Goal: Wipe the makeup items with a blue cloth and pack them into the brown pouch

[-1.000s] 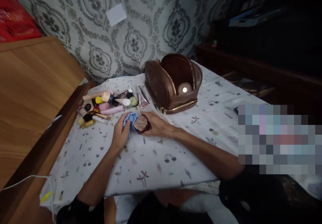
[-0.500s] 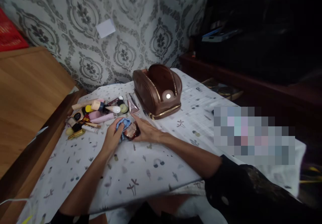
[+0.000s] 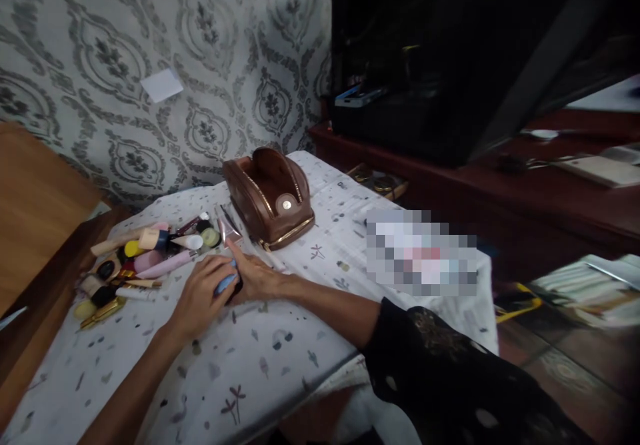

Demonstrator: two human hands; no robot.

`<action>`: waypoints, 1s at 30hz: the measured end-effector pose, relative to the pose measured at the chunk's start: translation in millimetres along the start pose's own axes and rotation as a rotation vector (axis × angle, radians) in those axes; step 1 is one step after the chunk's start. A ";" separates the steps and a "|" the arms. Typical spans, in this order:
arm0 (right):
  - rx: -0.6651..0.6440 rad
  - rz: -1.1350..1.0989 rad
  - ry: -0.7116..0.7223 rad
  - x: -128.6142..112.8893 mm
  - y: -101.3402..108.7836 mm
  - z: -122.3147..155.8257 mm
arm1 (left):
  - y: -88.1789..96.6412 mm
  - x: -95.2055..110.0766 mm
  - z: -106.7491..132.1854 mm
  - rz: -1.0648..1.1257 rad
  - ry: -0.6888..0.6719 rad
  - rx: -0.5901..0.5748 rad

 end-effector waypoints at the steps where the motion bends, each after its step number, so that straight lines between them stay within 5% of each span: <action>1: -0.014 0.014 -0.008 -0.7 0.0 0.4 | 0.1 -1.1 4.9 -0.025 -0.050 0.030; 9: -0.075 0.061 -0.053 -8.9 6.7 5.3 | -5.1 -12.2 34.5 -0.165 -0.289 0.111; 16: -0.113 0.062 -0.027 0.5 5.4 -1.0 | -7.5 -5.3 67.0 -0.302 -0.514 0.058; 23: -0.079 0.094 0.055 -0.6 6.8 2.6 | -14.1 -22.3 107.9 -0.244 -0.428 0.056; 30: -0.020 -0.051 0.075 -1.1 4.7 2.4 | -13.4 -21.0 100.1 -0.018 -0.173 0.155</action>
Point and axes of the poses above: each hand's wrist, its own z-axis away from the middle knuckle, its own y-axis out of the back of the hand, x = y × z, the point moved 1 cm from there along -z, towards the middle knuckle, and after that the axes turned 8 degrees about -y, right-handed, at the moved point
